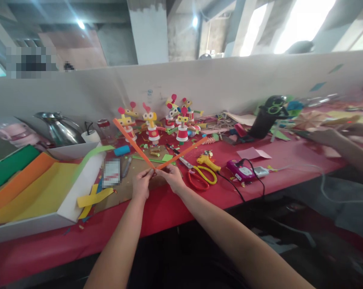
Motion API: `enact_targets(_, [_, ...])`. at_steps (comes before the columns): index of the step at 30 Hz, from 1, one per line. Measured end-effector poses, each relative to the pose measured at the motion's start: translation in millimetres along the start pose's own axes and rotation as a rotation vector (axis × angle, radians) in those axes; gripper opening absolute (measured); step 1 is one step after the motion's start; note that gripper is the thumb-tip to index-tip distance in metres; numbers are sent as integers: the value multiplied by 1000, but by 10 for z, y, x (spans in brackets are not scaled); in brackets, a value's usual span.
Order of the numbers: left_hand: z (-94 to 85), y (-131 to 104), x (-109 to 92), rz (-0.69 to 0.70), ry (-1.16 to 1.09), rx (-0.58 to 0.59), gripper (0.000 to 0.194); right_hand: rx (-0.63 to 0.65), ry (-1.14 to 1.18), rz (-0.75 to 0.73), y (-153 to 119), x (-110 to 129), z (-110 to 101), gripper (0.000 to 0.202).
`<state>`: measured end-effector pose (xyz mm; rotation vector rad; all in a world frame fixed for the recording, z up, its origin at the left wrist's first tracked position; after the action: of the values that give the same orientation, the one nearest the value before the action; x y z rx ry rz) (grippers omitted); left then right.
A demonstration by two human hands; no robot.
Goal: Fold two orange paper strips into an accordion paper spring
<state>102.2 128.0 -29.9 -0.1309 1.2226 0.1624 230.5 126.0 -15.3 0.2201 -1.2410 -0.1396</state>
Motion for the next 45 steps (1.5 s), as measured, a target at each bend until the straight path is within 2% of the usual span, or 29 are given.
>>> enact_targets(8, [-6, -50, -61, 47, 46, -4, 33, 10, -210, -111, -11, 35, 9, 23])
enact_targets(12, [41, -103, -206, 228, 441, 68, 32, -39, -375, -194, -1, 74, -32, 12])
enact_targets(16, [98, -154, -301, 404, 820, 125, 31, -33, -490, -267, -25, 139, -37, 14])
enact_targets(21, [97, -150, -307, 437, 943, 177, 31, 35, -562, -273, -45, 141, 11, 14])
enact_targets(25, [85, -160, -329, 418, 983, 155, 31, 78, -565, -229, -43, 91, 45, 14])
enact_targets(28, [99, -180, -348, 385, 931, 155, 31, 76, -560, -205, -44, 82, 44, 13])
enact_targets(32, [114, -169, -317, 320, 755, 178, 29, 65, -533, -175, -56, 93, 33, 11])
enact_targets(39, [77, -78, -73, 59, 276, 167, 29, 110, -430, -155, -72, 106, 71, 19])
enact_targets(45, [85, -104, -98, 8, 255, 141, 30, 95, -424, -113, -45, 76, 41, 18])
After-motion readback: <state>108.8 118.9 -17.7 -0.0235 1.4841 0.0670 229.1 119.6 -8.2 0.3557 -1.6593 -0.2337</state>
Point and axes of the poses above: each hand's wrist, its own y-axis towards the middle knuckle, its own z-axis out of the palm, x = y × z, the point moved 6 cm from there along y, towards the middle knuckle, and after that the axes turned 1 degree about -x, right-handed, at the moved point
